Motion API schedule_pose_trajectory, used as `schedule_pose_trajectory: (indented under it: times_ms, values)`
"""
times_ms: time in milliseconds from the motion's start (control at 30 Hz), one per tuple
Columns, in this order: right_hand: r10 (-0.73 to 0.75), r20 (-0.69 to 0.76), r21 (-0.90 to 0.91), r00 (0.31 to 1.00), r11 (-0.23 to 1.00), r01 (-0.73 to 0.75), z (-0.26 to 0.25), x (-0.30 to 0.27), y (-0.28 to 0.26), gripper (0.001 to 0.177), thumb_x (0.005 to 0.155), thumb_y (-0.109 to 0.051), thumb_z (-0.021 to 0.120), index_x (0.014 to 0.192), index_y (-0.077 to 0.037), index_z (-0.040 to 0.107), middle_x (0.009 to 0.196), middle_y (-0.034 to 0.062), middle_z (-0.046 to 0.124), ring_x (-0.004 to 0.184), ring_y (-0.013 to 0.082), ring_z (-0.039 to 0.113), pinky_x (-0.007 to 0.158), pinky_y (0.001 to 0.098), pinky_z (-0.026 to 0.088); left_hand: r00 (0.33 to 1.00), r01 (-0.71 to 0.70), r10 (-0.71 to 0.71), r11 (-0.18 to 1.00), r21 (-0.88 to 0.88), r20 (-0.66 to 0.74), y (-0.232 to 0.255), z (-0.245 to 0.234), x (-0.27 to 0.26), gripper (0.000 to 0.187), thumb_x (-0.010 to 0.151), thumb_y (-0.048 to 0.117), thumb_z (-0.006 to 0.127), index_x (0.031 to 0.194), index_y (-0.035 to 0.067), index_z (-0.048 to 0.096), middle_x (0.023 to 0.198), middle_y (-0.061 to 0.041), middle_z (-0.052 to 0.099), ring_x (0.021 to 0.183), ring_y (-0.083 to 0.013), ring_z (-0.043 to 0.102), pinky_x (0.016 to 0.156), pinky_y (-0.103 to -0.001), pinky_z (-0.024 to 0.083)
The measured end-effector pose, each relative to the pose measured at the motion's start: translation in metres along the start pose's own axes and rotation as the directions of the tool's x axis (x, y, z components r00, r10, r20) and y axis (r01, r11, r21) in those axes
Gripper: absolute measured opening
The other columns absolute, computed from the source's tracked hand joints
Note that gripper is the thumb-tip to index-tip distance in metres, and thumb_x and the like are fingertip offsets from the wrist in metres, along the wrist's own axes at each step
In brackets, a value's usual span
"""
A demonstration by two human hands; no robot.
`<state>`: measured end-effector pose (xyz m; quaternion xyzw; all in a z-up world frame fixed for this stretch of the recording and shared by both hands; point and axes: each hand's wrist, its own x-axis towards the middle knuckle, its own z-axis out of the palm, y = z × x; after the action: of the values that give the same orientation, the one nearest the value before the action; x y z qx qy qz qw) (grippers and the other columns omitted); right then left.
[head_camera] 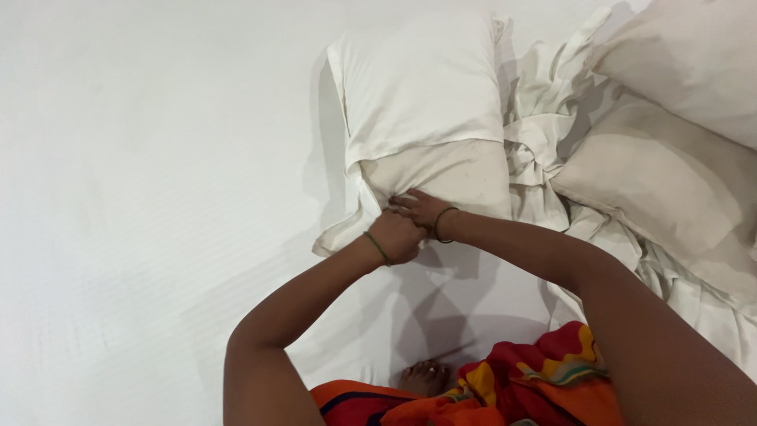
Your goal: The person places pillows on a bed, then inserts each pillow into a white pillowcase one at a time. They smooth the cases and adjust the pillows, repeating the process for several pillows.
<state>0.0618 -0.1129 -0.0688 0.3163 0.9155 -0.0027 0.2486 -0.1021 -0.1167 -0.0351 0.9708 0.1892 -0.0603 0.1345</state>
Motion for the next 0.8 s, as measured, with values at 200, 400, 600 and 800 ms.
schedule_pose_trajectory:
  times_ms: [200,400,600,800]
  values:
    - [0.117,-0.32,0.327,0.94,0.945,-0.007,0.049,-0.033,0.001,0.071,0.093,-0.047,0.064,0.155,-0.02,0.042,0.168,0.0061,0.028,0.156,0.0254,0.022,0.126,0.0505,0.018,0.978,0.054,-0.028,0.991,-0.125,0.207,0.016,0.005,0.005,0.042,0.087,0.033,0.067,0.123,0.01,0.063,0.098,-0.013,0.075,0.089,-0.0329,0.072,0.075,-0.048,0.057]
    - [0.573,-0.31,0.488,0.758,0.781,-0.391,0.055,-0.114,0.006,0.09,0.083,-0.063,0.066,0.152,-0.014,0.038,0.162,0.0182,0.028,0.152,0.0344,0.023,0.121,0.0599,0.014,0.902,0.286,-0.22,0.949,-0.13,0.372,0.028,0.023,0.012,0.047,0.09,0.04,0.067,0.124,0.007,0.065,0.103,-0.014,0.075,0.094,-0.0329,0.073,0.079,-0.047,0.058]
    - [0.911,-0.007,0.829,0.412,0.235,-0.507,0.102,-0.133,0.014,0.11,0.085,-0.066,0.066,0.162,-0.002,0.02,0.157,0.031,0.03,0.144,0.047,0.035,0.112,0.0558,0.034,0.896,0.286,-0.228,0.953,-0.103,0.382,0.026,0.061,0.035,0.033,0.092,0.026,0.058,0.118,0.011,0.072,0.109,-0.012,0.075,0.099,-0.0325,0.072,0.08,-0.048,0.059]
    - [0.898,0.115,0.915,0.425,0.071,-0.397,0.097,-0.123,0.037,0.115,0.075,-0.062,0.079,0.158,-0.003,0.026,0.145,0.0294,0.049,0.131,0.0467,0.054,0.108,0.0484,0.044,0.914,0.256,-0.171,0.946,-0.197,0.368,0.032,0.073,0.038,0.044,0.087,0.02,0.058,0.13,0.011,0.061,0.112,-0.014,0.074,0.103,-0.0336,0.071,0.085,-0.05,0.056]
